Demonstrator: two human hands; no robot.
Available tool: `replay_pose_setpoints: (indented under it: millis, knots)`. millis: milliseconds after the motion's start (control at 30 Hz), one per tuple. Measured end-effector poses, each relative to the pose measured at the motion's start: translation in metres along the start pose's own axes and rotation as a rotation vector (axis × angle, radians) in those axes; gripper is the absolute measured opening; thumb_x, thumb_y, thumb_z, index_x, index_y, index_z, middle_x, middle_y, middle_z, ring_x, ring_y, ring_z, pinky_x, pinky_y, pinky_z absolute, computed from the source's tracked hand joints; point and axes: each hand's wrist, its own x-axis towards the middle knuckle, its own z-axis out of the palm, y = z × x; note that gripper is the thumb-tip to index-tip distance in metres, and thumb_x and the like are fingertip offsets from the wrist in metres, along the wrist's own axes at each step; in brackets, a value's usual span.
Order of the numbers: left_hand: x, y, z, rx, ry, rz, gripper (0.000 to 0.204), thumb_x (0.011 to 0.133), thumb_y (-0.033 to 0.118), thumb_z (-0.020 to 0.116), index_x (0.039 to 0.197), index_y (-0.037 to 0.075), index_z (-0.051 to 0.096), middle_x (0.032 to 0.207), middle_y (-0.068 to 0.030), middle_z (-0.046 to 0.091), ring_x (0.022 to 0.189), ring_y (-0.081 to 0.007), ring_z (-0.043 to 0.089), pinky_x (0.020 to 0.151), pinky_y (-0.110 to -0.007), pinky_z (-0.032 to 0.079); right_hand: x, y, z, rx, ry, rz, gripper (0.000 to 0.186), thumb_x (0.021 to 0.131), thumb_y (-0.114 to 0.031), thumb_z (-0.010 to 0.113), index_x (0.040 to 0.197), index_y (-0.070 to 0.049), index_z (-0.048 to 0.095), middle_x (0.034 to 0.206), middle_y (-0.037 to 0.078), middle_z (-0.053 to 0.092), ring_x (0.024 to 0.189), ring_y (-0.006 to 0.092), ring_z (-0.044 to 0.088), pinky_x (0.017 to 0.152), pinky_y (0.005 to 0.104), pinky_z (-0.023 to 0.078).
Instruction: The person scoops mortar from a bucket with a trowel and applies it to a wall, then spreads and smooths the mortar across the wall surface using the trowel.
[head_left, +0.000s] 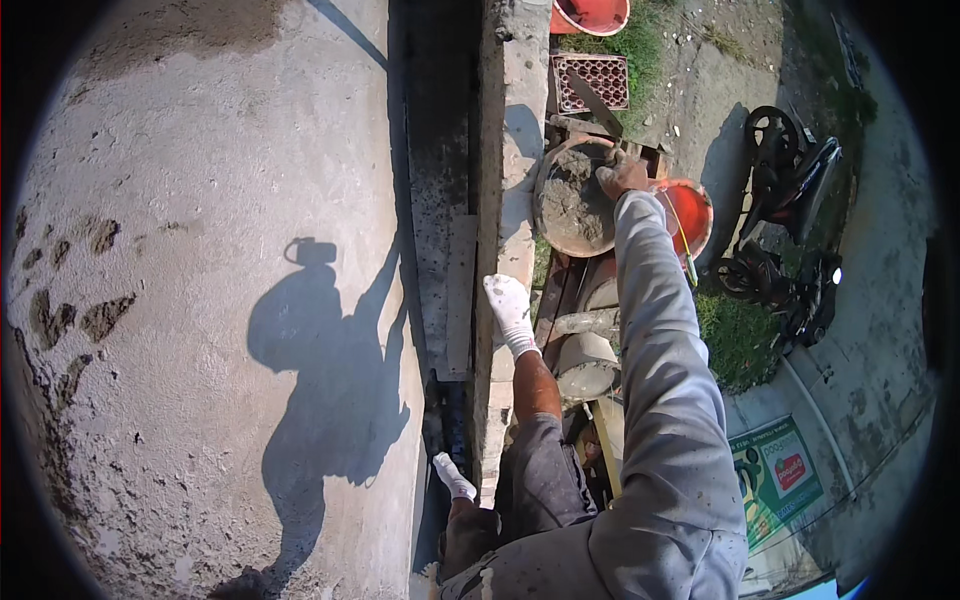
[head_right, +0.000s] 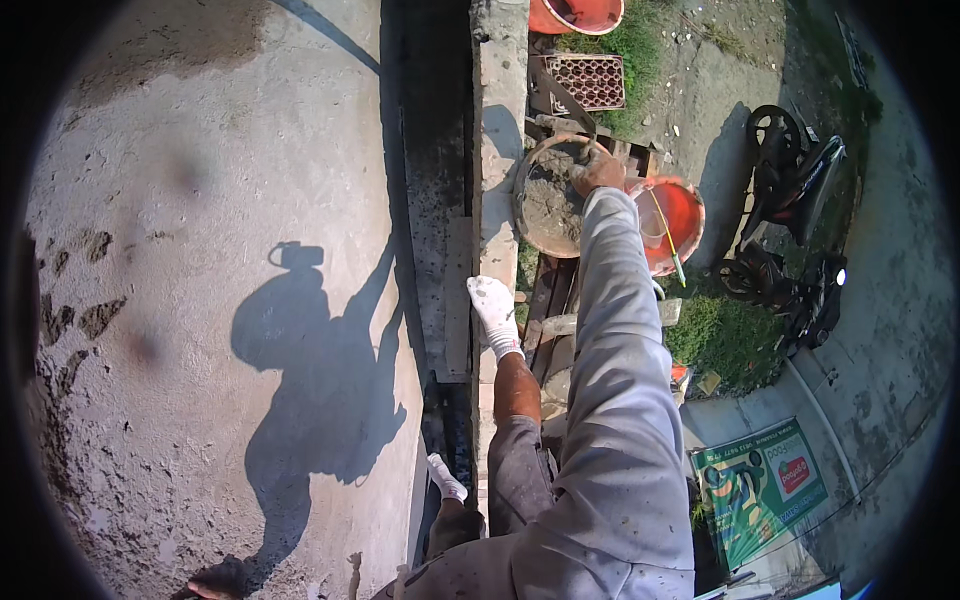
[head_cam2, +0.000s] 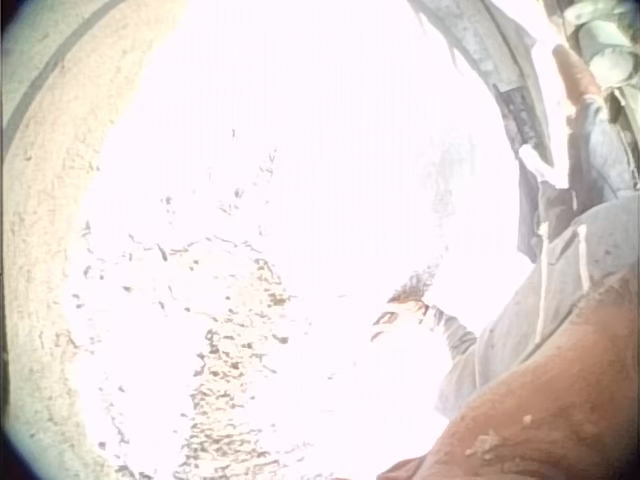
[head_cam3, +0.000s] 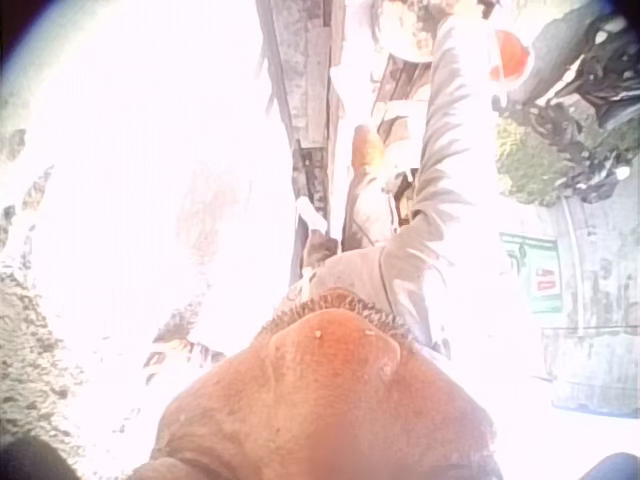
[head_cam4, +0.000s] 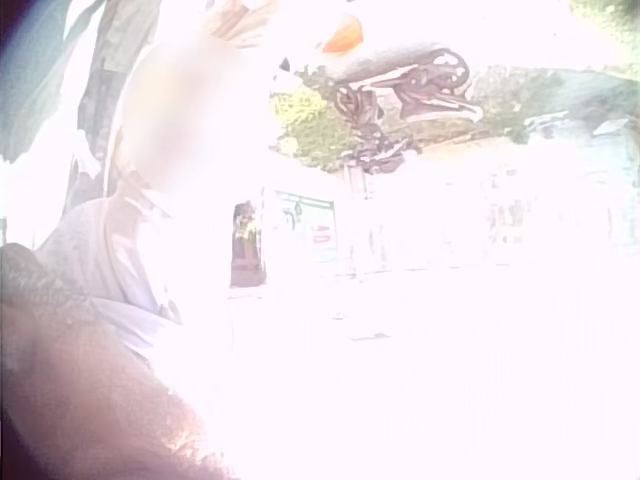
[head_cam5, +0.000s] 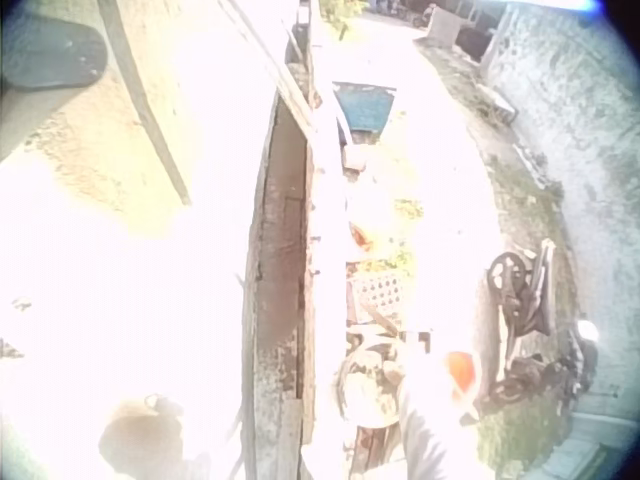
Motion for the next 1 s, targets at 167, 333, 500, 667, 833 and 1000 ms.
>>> replay_pose_setpoints:
  millis: [167, 333, 500, 667, 833, 1000]
  knots:
    - [0.011, -0.018, -0.012, -0.043, 0.061, -0.020, 0.059, 0.089, 0.052, 0.042, 0.136, 0.016, 0.037, 0.143, -0.0183, 0.025, 0.132, -0.0355, 0.024, 0.098, -0.056, 0.022, -0.040, 0.024, -0.005, 0.021, -0.292, -0.074, 0.036, 0.068, -0.028, 0.061, 0.094, -0.004, 0.064, 0.089, 0.022, 0.063, 0.085, 0.0368, 0.061, 0.076, 0.0434, 0.049]
    - [-0.006, -0.037, -0.031, -0.066, 0.117, -0.097, 0.060, 0.089, 0.053, 0.043, 0.136, 0.017, 0.036, 0.144, -0.0162, 0.025, 0.133, -0.0341, 0.023, 0.097, -0.056, 0.022, -0.108, 0.046, 0.002, -0.043, -0.468, -0.068, 0.037, 0.066, -0.032, 0.061, 0.090, -0.005, 0.064, 0.087, 0.020, 0.064, 0.083, 0.0354, 0.062, 0.073, 0.0409, 0.049]
    - [-0.027, -0.057, -0.029, 0.007, 0.006, -0.225, 0.062, 0.087, 0.053, 0.047, 0.136, 0.017, 0.036, 0.145, -0.0153, 0.023, 0.133, -0.0328, 0.023, 0.099, -0.056, 0.018, -0.134, 0.026, -0.003, -0.040, -0.409, -0.169, 0.030, 0.068, -0.027, 0.060, 0.089, -0.006, 0.064, 0.082, 0.019, 0.064, 0.079, 0.0350, 0.062, 0.069, 0.0401, 0.050]
    - [-0.015, -0.061, -0.040, -0.160, 0.110, -0.209, 0.057, 0.086, 0.050, 0.052, 0.130, 0.015, 0.045, 0.144, -0.0157, 0.024, 0.132, -0.0320, 0.026, 0.104, -0.053, 0.008, -0.191, 0.006, -0.058, 0.161, -0.267, -0.313, 0.025, 0.067, -0.025, 0.062, 0.080, -0.004, 0.063, 0.075, 0.018, 0.063, 0.073, 0.0335, 0.062, 0.064, 0.0396, 0.049]
    - [-0.010, -0.056, -0.047, -0.323, 0.147, -0.295, 0.051, 0.086, 0.047, 0.053, 0.125, 0.015, 0.051, 0.138, -0.0147, 0.036, 0.129, -0.0296, 0.032, 0.106, -0.045, -0.002, -0.259, -0.018, -0.114, 0.098, -0.211, -0.521, 0.026, 0.068, -0.027, 0.064, 0.077, -0.003, 0.062, 0.074, 0.014, 0.063, 0.071, 0.0309, 0.061, 0.063, 0.0384, 0.049]
    - [-0.021, -0.070, -0.067, -0.532, -0.058, -0.370, 0.046, 0.088, 0.038, 0.051, 0.127, 0.014, 0.047, 0.140, -0.0200, 0.030, 0.133, -0.0374, 0.020, 0.101, -0.062, 0.003, -0.374, -0.079, -0.167, 0.232, -0.246, -0.456, 0.030, 0.067, -0.025, 0.065, 0.081, 0.001, 0.063, 0.077, 0.018, 0.064, 0.072, 0.0327, 0.061, 0.066, 0.0375, 0.047]
